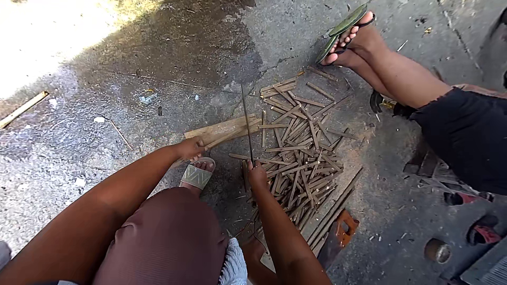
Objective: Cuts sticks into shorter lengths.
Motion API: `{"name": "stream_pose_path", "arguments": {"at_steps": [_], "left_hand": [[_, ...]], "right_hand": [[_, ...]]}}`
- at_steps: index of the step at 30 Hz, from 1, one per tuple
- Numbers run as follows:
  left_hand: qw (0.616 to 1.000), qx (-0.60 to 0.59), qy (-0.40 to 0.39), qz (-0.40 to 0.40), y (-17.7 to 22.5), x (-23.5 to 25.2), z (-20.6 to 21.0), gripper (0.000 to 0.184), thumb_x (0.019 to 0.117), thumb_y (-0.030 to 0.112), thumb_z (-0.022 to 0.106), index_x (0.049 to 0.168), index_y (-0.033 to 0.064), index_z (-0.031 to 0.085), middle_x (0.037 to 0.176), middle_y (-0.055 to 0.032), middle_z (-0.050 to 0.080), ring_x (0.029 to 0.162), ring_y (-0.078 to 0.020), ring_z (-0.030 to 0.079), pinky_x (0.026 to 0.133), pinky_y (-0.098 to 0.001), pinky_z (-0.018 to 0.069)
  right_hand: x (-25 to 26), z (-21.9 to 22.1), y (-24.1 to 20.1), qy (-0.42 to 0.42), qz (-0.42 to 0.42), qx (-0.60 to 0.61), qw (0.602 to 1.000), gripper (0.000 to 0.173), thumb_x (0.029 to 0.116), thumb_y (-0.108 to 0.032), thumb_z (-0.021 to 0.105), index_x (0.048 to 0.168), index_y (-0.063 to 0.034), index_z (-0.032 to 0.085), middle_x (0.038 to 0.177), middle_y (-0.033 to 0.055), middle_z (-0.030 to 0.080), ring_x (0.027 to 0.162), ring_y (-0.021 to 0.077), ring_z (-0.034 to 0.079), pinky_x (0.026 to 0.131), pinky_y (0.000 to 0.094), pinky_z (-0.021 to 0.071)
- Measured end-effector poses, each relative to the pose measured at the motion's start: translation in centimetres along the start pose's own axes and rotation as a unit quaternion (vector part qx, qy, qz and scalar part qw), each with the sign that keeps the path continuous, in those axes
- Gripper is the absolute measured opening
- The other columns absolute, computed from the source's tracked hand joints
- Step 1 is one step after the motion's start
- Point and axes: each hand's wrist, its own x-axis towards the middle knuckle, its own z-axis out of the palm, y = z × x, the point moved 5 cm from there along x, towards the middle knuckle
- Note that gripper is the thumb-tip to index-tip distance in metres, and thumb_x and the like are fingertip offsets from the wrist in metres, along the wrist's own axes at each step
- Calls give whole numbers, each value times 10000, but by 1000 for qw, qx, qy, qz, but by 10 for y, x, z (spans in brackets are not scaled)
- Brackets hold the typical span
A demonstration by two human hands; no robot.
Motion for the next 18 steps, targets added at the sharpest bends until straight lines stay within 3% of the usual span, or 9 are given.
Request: {"name": "stream_pose_path", "arguments": {"at_steps": [1, 3, 6, 9, 10, 11, 12, 14, 18], "left_hand": [[1000, 0, -14, -10, -12, -7, -5, 379, 1116, 265, 477, 1327, -49, 495, 1008, -198, 671, 809, -242, 686, 793, -409, 577], [998, 16, -37, -55, -37, -25, -15, 426, 1131, 319, 416, 1295, -49, 553, 1038, -201, 693, 859, -251, 689, 835, -421, 563], [988, 30, -60, -140, -87, -49, -30, 492, 1135, 388, 364, 1341, -15, 557, 1116, -219, 662, 951, -283, 659, 894, -453, 533], [982, 53, -50, -173, -126, -65, -39, 488, 1144, 374, 329, 1346, -10, 552, 1119, -208, 653, 971, -272, 637, 916, -466, 508], [983, 71, -36, -165, -134, -67, -39, 470, 1147, 356, 322, 1310, -16, 559, 1061, -183, 634, 917, -245, 617, 876, -438, 511], [985, 95, -14, -145, -138, -68, -39, 448, 1150, 339, 316, 1241, -20, 569, 973, -136, 584, 832, -200, 570, 806, -388, 500], [986, 114, 8, -119, -139, -66, -38, 438, 1151, 317, 317, 1190, -38, 570, 963, -141, 554, 833, -206, 535, 803, -392, 466], [986, 139, 48, -76, -130, -59, -36, 473, 1149, 300, 336, 1191, -101, 585, 1091, -287, 614, 1015, -370, 602, 956, -544, 457], [982, 167, 64, -57, -94, -41, -14, 500, 1146, 335, 318, 1147, -92, 578, 1072, -311, 608, 1037, -434, 607, 948, -601, 448]], "right_hand": [[3, 1, -1, 0, -1, 4, 1000, 513, 1130, -422, 354, 1358, -26, 587, 1257, 241, 680, 1218, 372, 652, 1031, 549, 495], [8, 3, -2, -1, -9, 13, 1000, 503, 1129, -414, 364, 1326, -18, 603, 1242, 242, 681, 1206, 374, 654, 1023, 552, 496], [12, 7, -2, 0, -18, 16, 1000, 499, 1130, -416, 362, 1280, -10, 611, 1178, 244, 695, 1163, 376, 671, 993, 551, 507], [14, 7, 0, 6, -18, 11, 1000, 507, 1127, -433, 359, 1269, -19, 614, 1162, 236, 702, 1150, 375, 678, 979, 548, 516], [14, 7, 0, 9, -17, 12, 1000, 505, 1126, -433, 364, 1266, -19, 617, 1163, 235, 702, 1146, 374, 680, 977, 552, 517], [13, 7, 1, 13, -15, 13, 1000, 500, 1125, -432, 369, 1262, -20, 618, 1163, 233, 703, 1144, 372, 682, 976, 553, 517], [12, 6, 0, 19, -14, 16, 1000, 497, 1124, -432, 375, 1253, -20, 621, 1154, 232, 706, 1138, 372, 685, 972, 556, 518], [7, 5, -3, 43, -21, 31, 998, 484, 1121, -426, 397, 1223, -17, 636, 1111, 233, 713, 1105, 377, 694, 952, 560, 524], [1, 11, -5, 71, -59, 30, 995, 447, 1122, -382, 405, 1222, -15, 638, 1077, 229, 719, 1056, 376, 709, 920, 565, 538]]}}
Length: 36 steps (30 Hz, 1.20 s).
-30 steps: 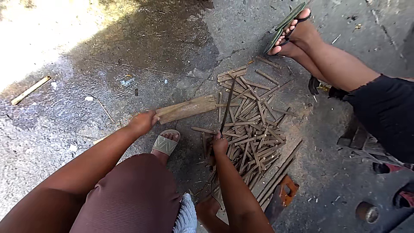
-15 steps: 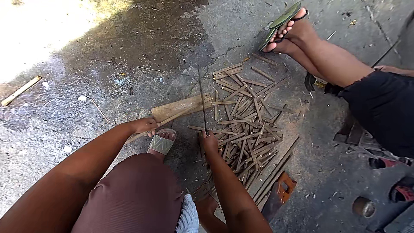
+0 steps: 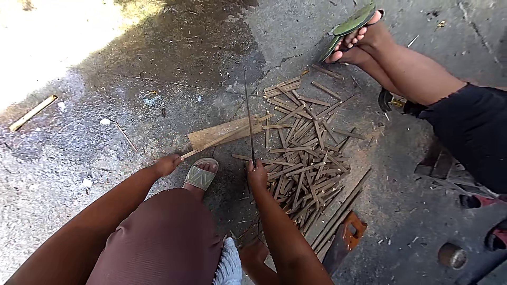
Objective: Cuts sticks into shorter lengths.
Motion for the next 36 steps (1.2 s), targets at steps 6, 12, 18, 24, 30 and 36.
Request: {"name": "stream_pose_path", "arguments": {"at_steps": [6, 12, 18, 24, 30, 36], "left_hand": [[1000, 15, -12, 9, 24, 17, 4, 523, 1149, 337, 277, 1191, -100, 563, 1129, -333, 617, 1118, -462, 611, 989, -613, 443], [1000, 14, 18, 10, 38, 31, 4, 535, 1145, 354, 289, 1160, -98, 574, 1120, -335, 631, 1122, -472, 625, 982, -627, 456], [1000, 15, 14, 9, 40, 32, 5, 526, 1146, 335, 301, 1188, -111, 578, 1147, -344, 630, 1142, -476, 623, 998, -632, 452], [1000, 23, 4, 16, 43, 33, 2, 531, 1148, 331, 288, 1215, -116, 568, 1184, -345, 620, 1175, -472, 610, 1027, -615, 440], [993, 95, 73, 15, 43, 24, 1, 470, 1137, 357, 348, 1148, -32, 612, 1072, -289, 677, 1087, -465, 665, 940, -647, 493], [982, 173, 79, -22, 51, 17, 0, 424, 1145, 297, 328, 1310, -22, 552, 1215, -292, 650, 1187, -465, 640, 989, -628, 497]], "right_hand": [[8, 4, 0, -50, 28, -1, 998, 474, 1121, -407, 401, 1232, -18, 648, 1127, 230, 711, 1113, 370, 689, 963, 555, 521], [-2, -82, -52, 88, -139, 157, 974, 430, 1119, -352, 435, 1111, 35, 623, 773, 172, 647, 677, 316, 660, 677, 530, 556], [-45, -150, -84, 330, -476, 335, 743, 410, 1131, -356, 374, 1020, -2, 548, 776, 17, 630, 662, 88, 666, 629, 312, 613], [17, -1, -6, -15, 5, 47, 999, 468, 1124, -361, 397, 1295, 9, 627, 1120, 252, 712, 1089, 388, 698, 967, 566, 527], [19, -9, -8, -41, 27, 29, 998, 500, 1119, -425, 402, 1162, 1, 659, 1063, 238, 706, 1067, 381, 687, 932, 558, 523], [8, -39, -25, 2, 4, 94, 996, 470, 1122, -384, 427, 1153, 32, 643, 938, 237, 693, 890, 376, 701, 848, 553, 548]]}}
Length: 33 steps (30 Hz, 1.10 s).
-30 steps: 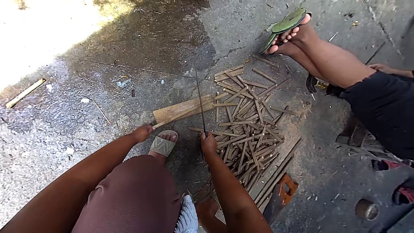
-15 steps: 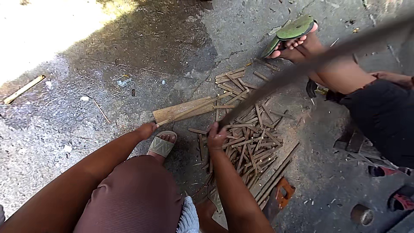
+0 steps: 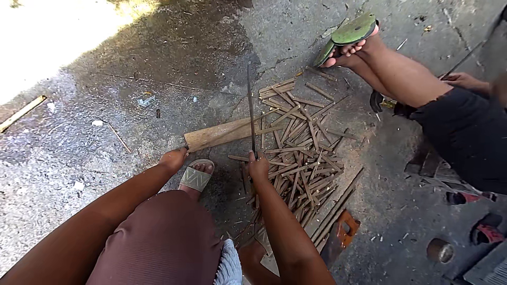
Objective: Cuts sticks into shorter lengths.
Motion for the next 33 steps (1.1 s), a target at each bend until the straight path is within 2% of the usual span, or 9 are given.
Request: {"name": "stream_pose_path", "arguments": {"at_steps": [3, 7, 10, 13, 18, 21, 24, 27, 33], "left_hand": [[999, 38, 5, -13, 3, 0, 2, 411, 1144, 295, 330, 1307, -12, 549, 1193, -282, 660, 1148, -466, 659, 940, -626, 524], [999, 35, 6, -23, 1, 0, 5, 413, 1142, 308, 333, 1315, 6, 554, 1209, -271, 661, 1151, -464, 658, 933, -628, 528], [999, 37, -1, -25, 1, -1, 5, 414, 1142, 310, 332, 1322, 8, 551, 1223, -271, 656, 1167, -459, 652, 945, -626, 522], [998, 46, -17, -27, 3, -4, 6, 403, 1139, 304, 346, 1305, 2, 556, 1233, -267, 653, 1176, -452, 650, 941, -620, 525], [999, -13, -37, 16, 1, 2, 6, 355, 1115, 262, 420, 1281, 1, 595, 1220, -263, 661, 1186, -443, 641, 978, -638, 494], [977, -205, -46, 24, 0, 4, 0, 384, 1133, 281, 398, 1238, -48, 566, 1073, -271, 662, 1015, -405, 669, 931, -593, 505], [923, -365, -120, 8, 1, -5, -7, 544, 1142, 409, 287, 1207, -56, 560, 831, -158, 619, 673, -213, 614, 690, -358, 545], [912, -378, -161, -3, 1, -12, -15, 472, 1134, 402, 335, 999, 25, 585, 624, -10, 471, 475, -91, 423, 489, -225, 384], [963, -251, -92, 21, 6, -14, -44, 526, 1143, 351, 342, 923, -27, 635, 699, -78, 503, 620, -191, 461, 643, -401, 424]], "right_hand": [[-14, -30, -34, 103, -171, 93, 975, 400, 1117, -329, 437, 1099, 29, 614, 741, 140, 625, 643, 272, 650, 652, 483, 566], [-22, -34, -43, 227, -348, 138, 899, 388, 1091, -281, 422, 1096, 61, 605, 720, 95, 621, 587, 184, 639, 572, 383, 583], [1, 13, 3, 50, -106, -43, 992, 431, 1122, -317, 405, 1244, 41, 612, 958, 246, 707, 917, 386, 718, 846, 555, 567], [8, 30, 15, -52, 31, -141, 988, 470, 1124, -389, 376, 1282, -25, 627, 1164, 224, 714, 1148, 373, 689, 973, 559, 532], [9, 30, 25, -60, 35, -110, 991, 469, 1125, -395, 381, 1240, -14, 629, 1137, 233, 707, 1129, 371, 685, 966, 558, 524], [9, 28, 30, -62, 31, -102, 992, 460, 1123, -387, 399, 1225, -2, 630, 1122, 238, 703, 1118, 375, 681, 966, 558, 514], [6, 27, 37, -66, 27, -95, 993, 455, 1125, -378, 403, 1258, 1, 615, 1130, 243, 696, 1119, 380, 676, 970, 559, 509], [1, 18, 33, -50, 21, -88, 995, 449, 1121, -367, 417, 1230, 9, 637, 1096, 242, 704, 1086, 377, 688, 953, 554, 516], [-1, -27, -27, 113, -173, 88, 975, 434, 1115, -365, 444, 1078, 31, 618, 711, 142, 610, 618, 282, 639, 639, 503, 556]]}}
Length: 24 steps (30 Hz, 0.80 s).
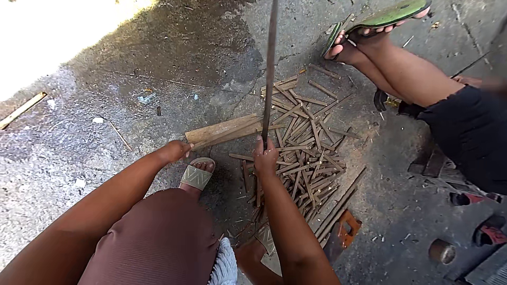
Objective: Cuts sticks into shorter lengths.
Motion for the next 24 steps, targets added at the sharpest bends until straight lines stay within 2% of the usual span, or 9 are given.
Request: {"name": "stream_pose_path", "arguments": {"at_steps": [3, 5, 6, 8, 10, 14, 19, 21, 24], "left_hand": [[998, 63, 20, 15, 13, -7, -9, 533, 1145, 319, 336, 934, -59, 648, 794, -163, 576, 750, -291, 552, 769, -514, 462], [994, 101, 30, 21, 20, -11, -12, 541, 1145, 315, 329, 932, -65, 650, 829, -193, 600, 798, -331, 582, 804, -545, 465], [992, 121, 31, 14, 26, -13, -13, 546, 1145, 322, 325, 958, -73, 652, 875, -217, 621, 855, -360, 607, 843, -565, 469], [986, 163, 23, -11, 37, -17, -13, 568, 1143, 343, 317, 1050, -98, 663, 1030, -279, 665, 1035, -431, 642, 963, -619, 457], [982, 188, 18, -21, 42, -17, -15, 585, 1142, 356, 308, 1070, -105, 660, 1090, -301, 664, 1102, -456, 637, 992, -643, 448], [984, 179, 11, 13, 43, -18, -17, 549, 1146, 319, 312, 1075, -84, 678, 1079, -275, 675, 1083, -426, 643, 995, -614, 449], [979, 149, 122, 68, 32, -27, -7, 419, 1139, 299, 370, 1182, -19, 638, 1091, -276, 681, 1084, -455, 662, 942, -671, 473], [973, 113, 168, 115, 26, -24, 5, 437, 1145, 269, 342, 1300, -25, 626, 1231, -281, 666, 1212, -449, 629, 1045, -653, 440], [955, 33, 221, 197, 12, -10, 26, 385, 1131, 163, 372, 1319, -67, 616, 1301, -282, 639, 1272, -419, 597, 1123, -567, 413]], "right_hand": [[9, 6, 1, 68, -86, 40, 993, 379, 1106, -303, 460, 1066, 38, 618, 697, 126, 613, 577, 252, 640, 590, 467, 572], [6, 29, 35, -24, 12, -22, 999, 439, 1121, -342, 425, 1146, 51, 618, 785, 209, 640, 697, 345, 658, 694, 534, 557], [5, 40, 52, -108, 93, -74, 987, 481, 1125, -380, 404, 1226, 37, 622, 922, 258, 685, 855, 402, 695, 814, 577, 556], [3, 52, 68, -196, 171, -136, 956, 490, 1124, -394, 397, 1263, 17, 624, 1065, 269, 699, 1010, 414, 699, 905, 585, 536], [0, 53, 70, -198, 178, -144, 953, 485, 1124, -397, 397, 1221, 19, 628, 1029, 261, 700, 967, 401, 707, 874, 575, 546], [-4, 52, 72, -180, 186, -105, 960, 488, 1126, -404, 395, 1171, 22, 627, 933, 230, 690, 848, 358, 709, 819, 527, 567], [-9, 47, 66, -148, 179, -64, 970, 489, 1123, -410, 404, 1154, 16, 643, 873, 202, 683, 800, 334, 698, 798, 515, 567], [-9, 41, 56, -121, 169, -55, 977, 489, 1125, -401, 404, 1173, 24, 640, 870, 213, 687, 800, 348, 700, 795, 527, 566], [-10, 33, 44, -81, 149, -38, 985, 479, 1123, -400, 412, 1154, 27, 628, 857, 217, 680, 782, 355, 696, 772, 540, 564]]}}
